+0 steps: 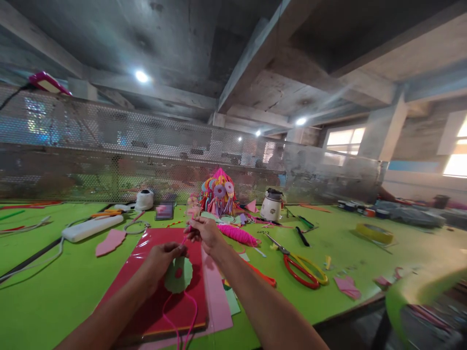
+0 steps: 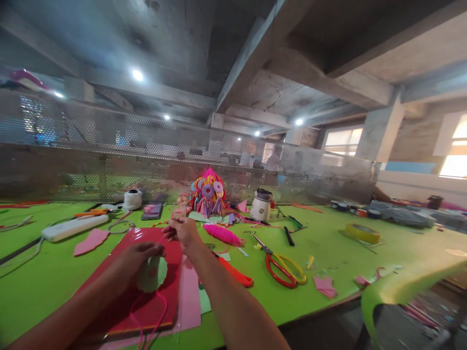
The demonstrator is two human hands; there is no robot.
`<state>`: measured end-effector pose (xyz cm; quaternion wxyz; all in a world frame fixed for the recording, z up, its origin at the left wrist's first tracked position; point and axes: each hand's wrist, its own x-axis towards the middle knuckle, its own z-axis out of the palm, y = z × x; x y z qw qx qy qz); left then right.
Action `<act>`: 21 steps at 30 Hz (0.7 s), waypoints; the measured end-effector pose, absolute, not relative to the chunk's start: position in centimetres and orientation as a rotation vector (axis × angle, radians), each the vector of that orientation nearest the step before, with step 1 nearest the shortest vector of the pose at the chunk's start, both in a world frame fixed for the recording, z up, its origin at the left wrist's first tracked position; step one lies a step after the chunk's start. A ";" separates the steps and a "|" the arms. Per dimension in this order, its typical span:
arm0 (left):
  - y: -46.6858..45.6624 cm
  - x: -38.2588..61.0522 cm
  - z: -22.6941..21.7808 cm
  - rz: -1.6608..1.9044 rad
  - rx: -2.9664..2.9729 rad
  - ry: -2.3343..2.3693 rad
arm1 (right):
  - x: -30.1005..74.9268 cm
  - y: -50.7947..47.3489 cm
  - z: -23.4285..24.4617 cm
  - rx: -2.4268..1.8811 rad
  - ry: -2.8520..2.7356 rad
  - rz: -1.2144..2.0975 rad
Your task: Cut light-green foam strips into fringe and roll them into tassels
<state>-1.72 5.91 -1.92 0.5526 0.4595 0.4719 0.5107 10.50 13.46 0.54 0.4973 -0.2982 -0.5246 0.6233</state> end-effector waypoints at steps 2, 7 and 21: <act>5.9 -1.7 -2.0 1.190 1.056 1.113 | 10.7 13.6 0.5 -0.729 -1.255 1.527; 5.8 -1.8 -1.9 1.190 1.072 1.154 | 10.8 13.5 0.8 -0.754 -1.223 1.568; 6.2 -1.8 -2.1 1.298 0.981 1.087 | 11.2 14.3 0.8 -0.758 -1.230 1.587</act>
